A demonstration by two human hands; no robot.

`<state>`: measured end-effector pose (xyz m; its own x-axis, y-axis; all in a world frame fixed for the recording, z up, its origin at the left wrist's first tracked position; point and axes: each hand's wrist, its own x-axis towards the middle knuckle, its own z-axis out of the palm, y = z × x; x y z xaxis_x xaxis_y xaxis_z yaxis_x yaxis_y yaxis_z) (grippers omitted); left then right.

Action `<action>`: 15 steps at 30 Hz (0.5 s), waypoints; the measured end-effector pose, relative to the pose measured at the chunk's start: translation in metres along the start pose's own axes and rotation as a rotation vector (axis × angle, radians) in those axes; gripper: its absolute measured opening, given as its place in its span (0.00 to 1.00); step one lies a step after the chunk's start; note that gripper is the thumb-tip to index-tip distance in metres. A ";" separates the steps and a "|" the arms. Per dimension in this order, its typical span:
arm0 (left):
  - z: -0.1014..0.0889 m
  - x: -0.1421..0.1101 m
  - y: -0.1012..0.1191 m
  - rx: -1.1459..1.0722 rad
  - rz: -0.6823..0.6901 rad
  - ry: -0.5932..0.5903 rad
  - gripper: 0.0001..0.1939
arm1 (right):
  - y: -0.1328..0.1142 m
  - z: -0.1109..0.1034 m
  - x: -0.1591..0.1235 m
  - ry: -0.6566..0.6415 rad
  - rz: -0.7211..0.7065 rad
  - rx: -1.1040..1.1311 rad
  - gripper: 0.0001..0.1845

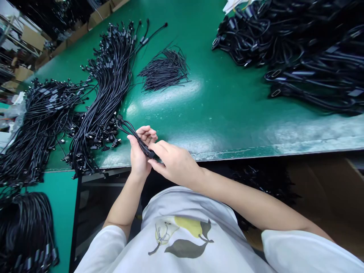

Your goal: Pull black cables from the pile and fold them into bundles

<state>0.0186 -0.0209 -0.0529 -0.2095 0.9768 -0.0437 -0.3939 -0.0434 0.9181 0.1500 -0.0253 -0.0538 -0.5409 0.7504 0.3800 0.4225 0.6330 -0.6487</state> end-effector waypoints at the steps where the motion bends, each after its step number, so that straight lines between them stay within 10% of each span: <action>1: 0.000 0.000 0.000 -0.026 -0.009 -0.008 0.26 | 0.000 0.000 0.001 0.013 0.015 0.063 0.12; 15: 0.010 -0.001 0.016 -0.331 -0.317 0.152 0.21 | 0.006 0.015 -0.002 0.126 -0.193 -0.344 0.18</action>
<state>0.0212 -0.0205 -0.0348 -0.1517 0.9123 -0.3804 -0.7178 0.1629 0.6769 0.1429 -0.0263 -0.0679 -0.5499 0.6159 0.5642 0.5525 0.7748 -0.3073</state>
